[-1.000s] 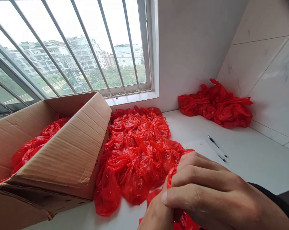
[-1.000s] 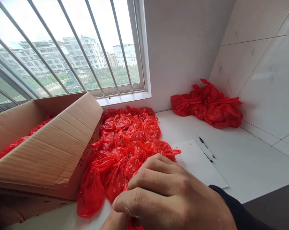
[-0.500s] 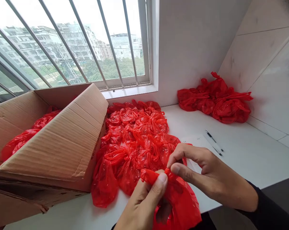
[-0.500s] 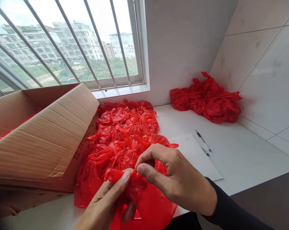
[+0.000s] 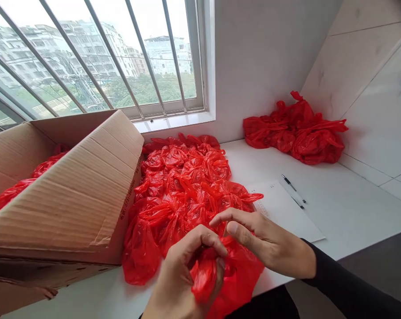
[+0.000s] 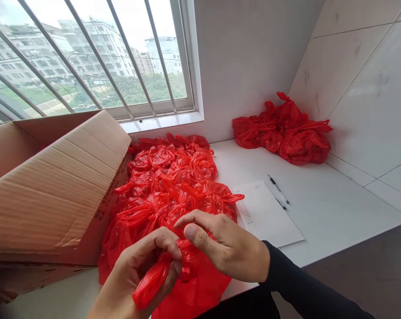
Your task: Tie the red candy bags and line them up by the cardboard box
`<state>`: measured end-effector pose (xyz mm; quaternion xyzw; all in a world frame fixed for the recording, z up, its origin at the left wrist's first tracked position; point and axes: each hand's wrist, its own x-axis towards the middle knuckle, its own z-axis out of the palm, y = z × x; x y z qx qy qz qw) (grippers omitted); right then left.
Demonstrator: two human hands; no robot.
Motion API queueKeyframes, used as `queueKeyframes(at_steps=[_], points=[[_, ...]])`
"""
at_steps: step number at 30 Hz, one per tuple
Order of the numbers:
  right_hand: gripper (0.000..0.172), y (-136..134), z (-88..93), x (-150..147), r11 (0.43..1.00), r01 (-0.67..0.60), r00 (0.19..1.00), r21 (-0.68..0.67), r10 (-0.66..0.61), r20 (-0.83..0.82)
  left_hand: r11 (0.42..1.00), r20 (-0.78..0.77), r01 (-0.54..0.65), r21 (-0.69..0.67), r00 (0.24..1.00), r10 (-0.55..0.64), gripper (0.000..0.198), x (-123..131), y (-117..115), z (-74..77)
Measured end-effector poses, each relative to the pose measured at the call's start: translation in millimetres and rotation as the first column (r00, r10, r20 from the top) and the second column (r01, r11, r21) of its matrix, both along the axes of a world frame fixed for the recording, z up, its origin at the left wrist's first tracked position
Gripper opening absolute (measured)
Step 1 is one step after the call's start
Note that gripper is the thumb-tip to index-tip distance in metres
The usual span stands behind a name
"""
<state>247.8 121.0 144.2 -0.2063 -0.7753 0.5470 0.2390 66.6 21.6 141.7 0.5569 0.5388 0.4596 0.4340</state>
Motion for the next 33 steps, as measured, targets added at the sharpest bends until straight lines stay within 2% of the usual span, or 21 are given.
queueKeyframes(at_steps=[2,4,6,7,9,10,14,16,18,21,23,25,28,29,30,33], points=[[0.035,2.7,-8.6,-4.0,0.998,0.048,0.998,-0.045,-0.046,0.033,0.961,-0.220,-0.073,0.268,0.966,0.135,0.029,-1.1,0.9,-13.7],[0.030,4.9,-17.4,-6.9,0.993,0.042,0.997,-0.112,-0.035,0.068,0.852,-0.360,-0.081,0.517,0.883,0.302,0.048,-2.1,2.0,-28.1],[0.029,6.4,-24.6,-9.2,0.980,-0.053,0.995,-0.192,0.069,0.075,0.767,-0.433,-0.020,0.641,0.816,0.383,0.049,-2.9,2.5,-38.6],[0.027,6.8,-26.9,-10.2,0.971,-0.106,0.991,-0.214,0.121,0.055,0.754,-0.462,0.006,0.656,0.793,0.397,0.047,-3.2,2.3,-41.4],[0.019,6.7,-28.1,-12.0,0.965,-0.151,0.988,-0.213,0.157,0.011,0.765,-0.519,0.043,0.642,0.760,0.392,0.047,-3.8,1.3,-42.8],[0.016,6.3,-27.2,-12.4,0.973,-0.135,0.991,-0.189,0.137,0.000,0.777,-0.543,0.051,0.628,0.744,0.390,0.049,-4.5,0.3,-42.3],[0.017,5.8,-24.4,-3.3,0.996,0.088,0.994,0.018,-0.089,0.060,0.806,-0.623,0.067,0.588,0.673,0.399,0.056,-17.4,-12.1,-49.0],[0.019,7.8,-31.3,10.5,0.971,0.209,0.967,0.113,-0.222,0.124,0.794,-0.643,0.069,0.604,0.632,0.433,0.056,-33.1,-26.3,-63.2],[0.021,10.4,-45.2,27.8,0.943,0.300,0.921,0.142,-0.325,0.215,0.776,-0.653,0.056,0.628,0.581,0.487,0.057,-51.5,-44.2,-82.2],[0.024,11.4,-68.8,46.4,0.924,0.373,0.875,0.088,-0.382,0.296,0.825,-0.680,-0.012,0.565,0.560,0.474,0.050,-67.1,-65.5,-106.3],[0.021,7.4,-78.6,46.8,0.918,0.396,0.892,0.025,-0.391,0.228,0.846,-0.675,-0.050,0.531,0.578,0.458,0.046,-61.3,-68.4,-113.4],[0.016,-1.5,-82.6,37.5,0.912,0.407,0.911,-0.050,-0.401,0.100,0.849,-0.675,-0.048,0.526,0.584,0.451,0.047,-44.4,-61.9,-114.7],[0.008,-21.8,-87.5,15.9,0.916,0.390,0.919,-0.097,-0.394,-0.018,0.867,-0.739,0.065,0.493,0.558,0.378,0.055,-14.6,-45.9,-116.6],[0.005,-28.8,-91.3,9.5,0.923,0.378,0.924,-0.068,-0.381,-0.027,0.873,-0.771,0.116,0.473,0.533,0.347,0.056,-7.2,-41.7,-119.5],[0.012,-35.0,-96.6,4.4,0.932,0.363,0.931,-0.010,-0.363,-0.025,0.877,-0.806,0.165,0.452,0.498,0.321,0.057,-1.9,-38.8,-123.6],[0.046,-46.0,-116.9,-2.0,0.926,0.242,0.961,0.289,-0.270,0.062,0.864,-0.858,0.239,0.443,0.392,0.332,0.058,3.2,-37.0,-141.4]])
